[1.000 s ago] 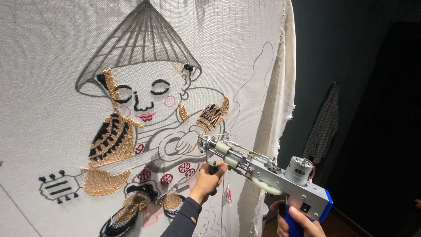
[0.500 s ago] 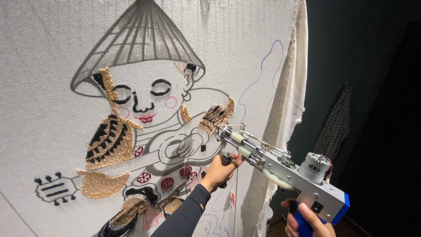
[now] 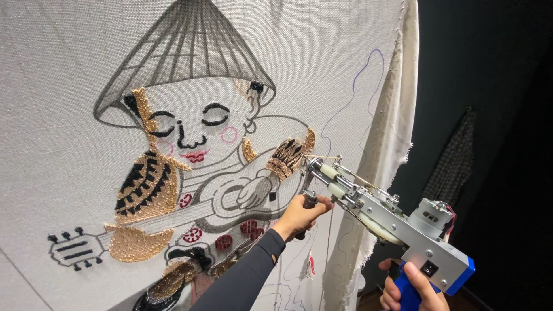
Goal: The person uses a tufting gun to create a rug featuring a character design.
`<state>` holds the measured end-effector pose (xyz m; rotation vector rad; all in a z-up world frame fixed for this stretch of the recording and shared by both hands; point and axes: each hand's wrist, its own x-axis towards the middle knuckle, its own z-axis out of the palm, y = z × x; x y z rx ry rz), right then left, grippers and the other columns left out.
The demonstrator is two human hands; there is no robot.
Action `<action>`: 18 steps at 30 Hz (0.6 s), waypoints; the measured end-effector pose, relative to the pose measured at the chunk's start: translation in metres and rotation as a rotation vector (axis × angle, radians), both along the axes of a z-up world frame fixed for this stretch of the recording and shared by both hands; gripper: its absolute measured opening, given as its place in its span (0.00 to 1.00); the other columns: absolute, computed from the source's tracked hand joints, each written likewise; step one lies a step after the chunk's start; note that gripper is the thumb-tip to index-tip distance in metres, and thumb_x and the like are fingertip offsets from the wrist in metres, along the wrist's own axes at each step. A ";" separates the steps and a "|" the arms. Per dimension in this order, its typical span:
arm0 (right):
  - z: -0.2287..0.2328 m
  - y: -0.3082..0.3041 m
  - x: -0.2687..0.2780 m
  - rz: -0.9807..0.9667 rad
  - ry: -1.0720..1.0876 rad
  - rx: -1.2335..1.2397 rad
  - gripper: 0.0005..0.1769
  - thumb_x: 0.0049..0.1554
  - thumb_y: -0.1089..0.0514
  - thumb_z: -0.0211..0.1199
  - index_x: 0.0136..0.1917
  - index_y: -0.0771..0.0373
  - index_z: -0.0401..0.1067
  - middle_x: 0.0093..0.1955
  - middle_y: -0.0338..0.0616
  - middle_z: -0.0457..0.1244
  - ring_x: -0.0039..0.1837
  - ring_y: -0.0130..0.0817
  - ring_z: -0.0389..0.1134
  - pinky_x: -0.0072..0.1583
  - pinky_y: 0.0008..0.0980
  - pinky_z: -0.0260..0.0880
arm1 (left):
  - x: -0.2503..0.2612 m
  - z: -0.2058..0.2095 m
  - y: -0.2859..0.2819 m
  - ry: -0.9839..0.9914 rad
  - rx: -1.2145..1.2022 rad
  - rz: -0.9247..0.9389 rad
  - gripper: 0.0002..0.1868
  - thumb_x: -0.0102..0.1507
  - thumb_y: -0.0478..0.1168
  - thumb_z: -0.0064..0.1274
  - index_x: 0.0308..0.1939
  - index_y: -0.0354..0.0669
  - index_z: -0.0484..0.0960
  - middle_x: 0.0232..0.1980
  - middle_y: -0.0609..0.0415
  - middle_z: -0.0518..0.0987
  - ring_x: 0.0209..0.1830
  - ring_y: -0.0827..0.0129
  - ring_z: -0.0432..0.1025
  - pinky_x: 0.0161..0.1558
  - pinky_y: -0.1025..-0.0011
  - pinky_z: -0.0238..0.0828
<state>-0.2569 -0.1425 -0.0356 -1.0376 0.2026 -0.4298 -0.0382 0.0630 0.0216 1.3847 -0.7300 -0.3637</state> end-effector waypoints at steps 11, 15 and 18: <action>0.009 0.002 0.001 -0.015 0.047 -0.113 0.33 0.52 0.49 0.60 0.53 0.87 0.67 0.23 0.51 0.54 0.23 0.37 0.55 0.31 0.40 0.58 | 0.015 -0.023 -0.005 -0.084 -0.022 0.196 0.24 0.61 0.45 0.68 0.53 0.38 0.76 0.28 0.61 0.73 0.19 0.82 0.62 0.20 0.78 0.59; 0.011 0.002 -0.001 0.018 0.008 -0.118 0.34 0.52 0.48 0.60 0.55 0.86 0.67 0.24 0.52 0.55 0.24 0.37 0.56 0.32 0.40 0.59 | 0.004 -0.001 0.007 -0.061 0.000 0.157 0.28 0.59 0.46 0.65 0.60 0.41 0.75 0.46 0.62 0.79 0.23 0.79 0.72 0.22 0.77 0.65; 0.010 0.002 -0.002 0.019 0.005 -0.116 0.35 0.52 0.48 0.59 0.55 0.86 0.67 0.24 0.53 0.55 0.24 0.37 0.56 0.32 0.40 0.59 | 0.005 -0.001 0.016 -0.023 0.015 0.075 0.29 0.60 0.46 0.62 0.63 0.40 0.76 0.51 0.58 0.82 0.24 0.77 0.75 0.23 0.78 0.67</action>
